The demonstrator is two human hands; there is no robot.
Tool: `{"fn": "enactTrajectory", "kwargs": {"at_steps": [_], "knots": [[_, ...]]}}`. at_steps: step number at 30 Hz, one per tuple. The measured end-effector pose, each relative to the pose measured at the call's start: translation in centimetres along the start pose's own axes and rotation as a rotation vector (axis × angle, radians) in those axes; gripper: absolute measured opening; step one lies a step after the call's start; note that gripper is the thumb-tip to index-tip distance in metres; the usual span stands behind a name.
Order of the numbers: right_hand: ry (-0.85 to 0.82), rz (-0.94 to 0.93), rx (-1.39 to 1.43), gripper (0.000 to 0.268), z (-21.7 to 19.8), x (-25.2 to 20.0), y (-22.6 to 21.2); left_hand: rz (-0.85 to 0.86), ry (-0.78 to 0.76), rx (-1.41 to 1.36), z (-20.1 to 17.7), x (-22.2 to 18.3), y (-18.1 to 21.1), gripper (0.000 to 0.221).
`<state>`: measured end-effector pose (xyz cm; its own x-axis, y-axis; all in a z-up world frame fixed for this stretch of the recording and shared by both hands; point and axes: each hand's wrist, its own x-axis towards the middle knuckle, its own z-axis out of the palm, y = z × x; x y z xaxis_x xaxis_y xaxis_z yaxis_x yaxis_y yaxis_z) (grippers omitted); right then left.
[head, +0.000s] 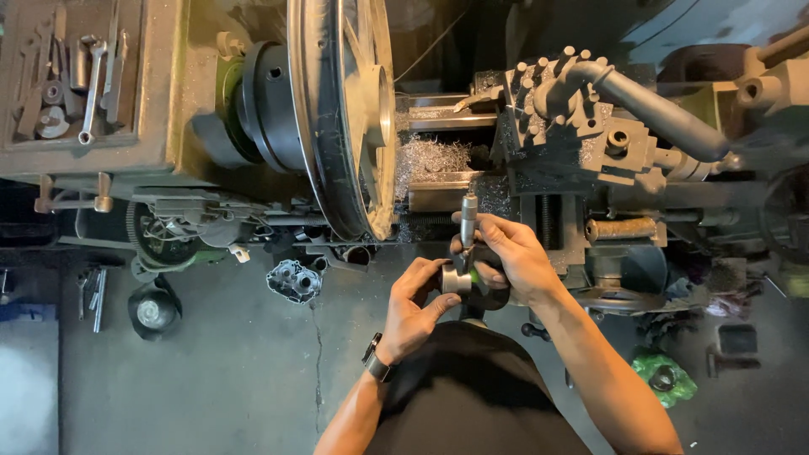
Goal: Use a micrometer to measure internal dimensions and a lathe to machine a motorcycle wheel hub.
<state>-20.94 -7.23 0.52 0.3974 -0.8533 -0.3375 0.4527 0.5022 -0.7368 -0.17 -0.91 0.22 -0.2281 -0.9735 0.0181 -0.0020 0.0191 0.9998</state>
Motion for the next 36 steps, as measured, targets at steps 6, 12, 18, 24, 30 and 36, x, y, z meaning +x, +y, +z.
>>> {"fn": "enactTrajectory", "kwargs": {"at_steps": [6,12,18,24,30,36], "knots": [[-0.007,0.004,-0.024,0.043,0.5,0.5,-0.1,0.003,0.027,0.043,-0.2,-0.1,0.1,0.054],[0.010,0.027,-0.023,0.042,1.2,0.8,0.2,0.065,0.039,0.113,-0.7,-0.8,0.1,0.055],[0.150,0.022,-0.042,0.044,-0.4,0.8,0.2,0.178,0.021,0.123,-1.7,-0.8,1.7,0.060],[-0.053,-0.135,-0.091,0.051,1.3,-1.5,-1.2,-0.105,0.087,-0.155,-1.6,-0.3,-1.5,0.054],[-0.033,-0.116,-0.139,0.050,1.7,-0.8,-0.7,0.001,0.044,0.006,-1.1,0.1,-0.9,0.049],[0.010,-0.106,-0.181,0.049,1.4,-0.2,0.0,-0.013,0.059,0.072,-0.8,0.3,-0.2,0.050]]}}
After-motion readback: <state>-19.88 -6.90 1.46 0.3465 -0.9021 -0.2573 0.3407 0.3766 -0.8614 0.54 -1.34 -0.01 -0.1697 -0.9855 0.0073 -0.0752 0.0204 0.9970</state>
